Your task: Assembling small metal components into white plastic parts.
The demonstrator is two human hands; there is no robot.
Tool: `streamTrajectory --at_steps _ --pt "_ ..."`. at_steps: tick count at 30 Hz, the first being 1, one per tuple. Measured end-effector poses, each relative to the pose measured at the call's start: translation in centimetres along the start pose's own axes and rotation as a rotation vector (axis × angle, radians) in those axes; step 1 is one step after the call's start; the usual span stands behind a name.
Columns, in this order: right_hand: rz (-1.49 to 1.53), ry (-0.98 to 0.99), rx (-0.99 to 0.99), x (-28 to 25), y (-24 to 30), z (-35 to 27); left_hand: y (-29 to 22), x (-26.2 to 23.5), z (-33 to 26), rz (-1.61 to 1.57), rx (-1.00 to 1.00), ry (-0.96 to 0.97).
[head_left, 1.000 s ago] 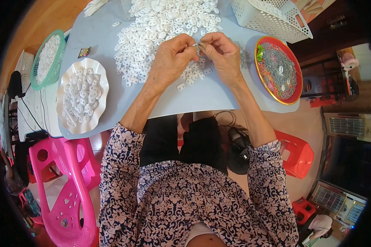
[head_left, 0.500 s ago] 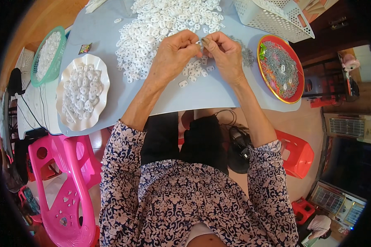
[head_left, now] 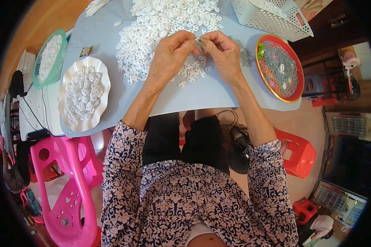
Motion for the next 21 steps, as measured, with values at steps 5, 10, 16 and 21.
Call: streamTrajectory --at_steps 5,10,16,21 --pt "0.156 -0.126 0.053 -0.7 -0.5 0.1 -0.9 -4.2 0.0 0.064 0.059 -0.272" --pt "0.154 -0.135 0.064 -1.1 -0.6 0.2 -3.8 -3.1 0.1 0.565 0.398 -0.316" --pt "0.103 -0.165 0.031 -1.4 -0.3 0.2 -2.7 -0.8 2.2 0.867 0.454 -0.179" --pt "0.096 -0.127 0.001 -1.3 -0.5 0.3 -1.5 0.4 2.7 0.988 0.516 -0.12"
Point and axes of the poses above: each hand's wrist, its own z-axis towards the middle knuckle, its own x-axis out of the palm, y = z × x, the point moved 8 cm from there along z, towards the middle knuckle, and after that the axes turned 7 degrees about z, right-handed, at the moved point
